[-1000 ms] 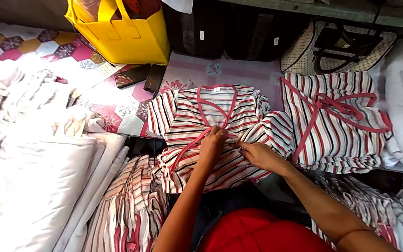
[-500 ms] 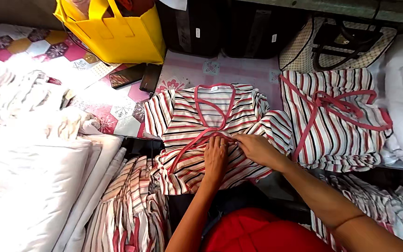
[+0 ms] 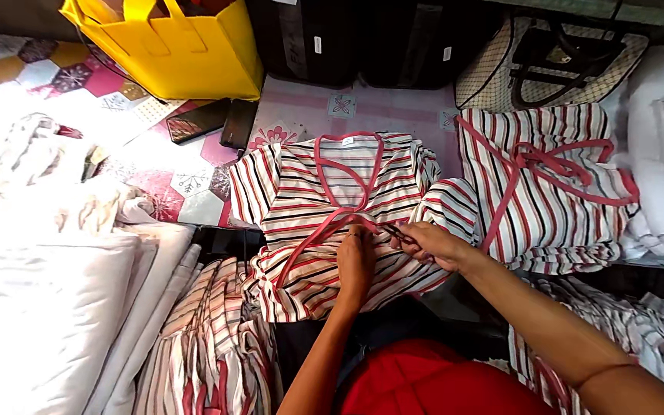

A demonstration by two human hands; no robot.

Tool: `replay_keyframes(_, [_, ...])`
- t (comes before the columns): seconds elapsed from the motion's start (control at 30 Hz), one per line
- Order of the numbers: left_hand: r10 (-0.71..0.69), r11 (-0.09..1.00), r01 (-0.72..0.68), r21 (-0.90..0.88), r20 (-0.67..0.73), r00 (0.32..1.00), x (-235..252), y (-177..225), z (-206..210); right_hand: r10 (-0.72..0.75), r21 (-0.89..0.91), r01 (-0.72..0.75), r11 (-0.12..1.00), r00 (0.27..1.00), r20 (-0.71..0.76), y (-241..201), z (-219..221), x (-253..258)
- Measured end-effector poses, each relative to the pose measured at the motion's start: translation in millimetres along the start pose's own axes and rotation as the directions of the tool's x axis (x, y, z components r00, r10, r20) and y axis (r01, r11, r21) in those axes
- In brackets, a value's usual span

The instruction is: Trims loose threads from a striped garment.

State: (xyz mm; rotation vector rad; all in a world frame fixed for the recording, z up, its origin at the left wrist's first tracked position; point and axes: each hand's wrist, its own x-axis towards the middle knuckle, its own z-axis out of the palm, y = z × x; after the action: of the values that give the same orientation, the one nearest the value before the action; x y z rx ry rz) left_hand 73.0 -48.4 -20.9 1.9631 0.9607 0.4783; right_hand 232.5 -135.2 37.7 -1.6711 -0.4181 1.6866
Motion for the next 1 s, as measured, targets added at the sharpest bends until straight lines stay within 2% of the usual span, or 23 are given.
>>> replay_keyframes(0.1, [0.058,0.998,-0.058,-0.008,-0.024,0.998,-0.8,-4.7,4.0,0.095,-0.092,-0.094,0.991,0.995,0.001,-5.6,0.4,3.0])
replay_keyframes(0.2, [0.092,0.996,-0.093,-0.011,-0.052,0.994,-2.4,-7.0,6.8,0.130,-0.171,-0.127,0.977,0.992,0.005,-11.7,1.9,8.5])
replay_keyframes(0.6, [0.119,0.993,-0.119,0.014,-0.079,0.990,-3.3,-11.1,9.1,0.098,-0.288,-0.122,0.950,0.990,-0.096,-15.4,13.0,17.0])
replay_keyframes(0.67, [0.112,0.989,-0.108,0.097,-0.030,0.993,-4.9,-7.0,0.0,0.032,-0.251,-0.053,0.966,0.995,-0.091,-13.9,11.7,12.0])
replay_keyframes(0.73, [0.110,0.968,-0.109,0.228,0.006,0.994,-4.4,2.7,-12.1,-0.133,-0.265,0.094,0.960,0.982,-0.132,-12.4,9.5,5.5])
replay_keyframes(0.8, [0.212,0.934,-0.192,0.301,-0.034,0.977,-0.6,8.3,-15.1,-0.316,-0.418,0.215,0.882,0.930,-0.188,-7.9,5.5,4.5])
replay_keyframes(0.83, [0.275,0.925,-0.255,0.283,-0.034,0.961,4.2,9.7,-14.3,-0.360,-0.517,0.212,0.829,0.911,-0.202,-6.8,4.1,5.1])
replay_keyframes(0.9, [0.330,0.915,-0.336,0.223,0.065,0.942,16.4,11.4,-10.3,-0.353,-0.667,0.114,0.736,0.906,-0.235,-4.7,7.7,5.0])
replay_keyframes(1.0, [0.237,0.929,-0.315,0.194,0.343,0.909,35.5,8.2,-8.1,-0.339,-0.739,0.014,0.674,0.894,-0.293,6.0,18.5,1.7])
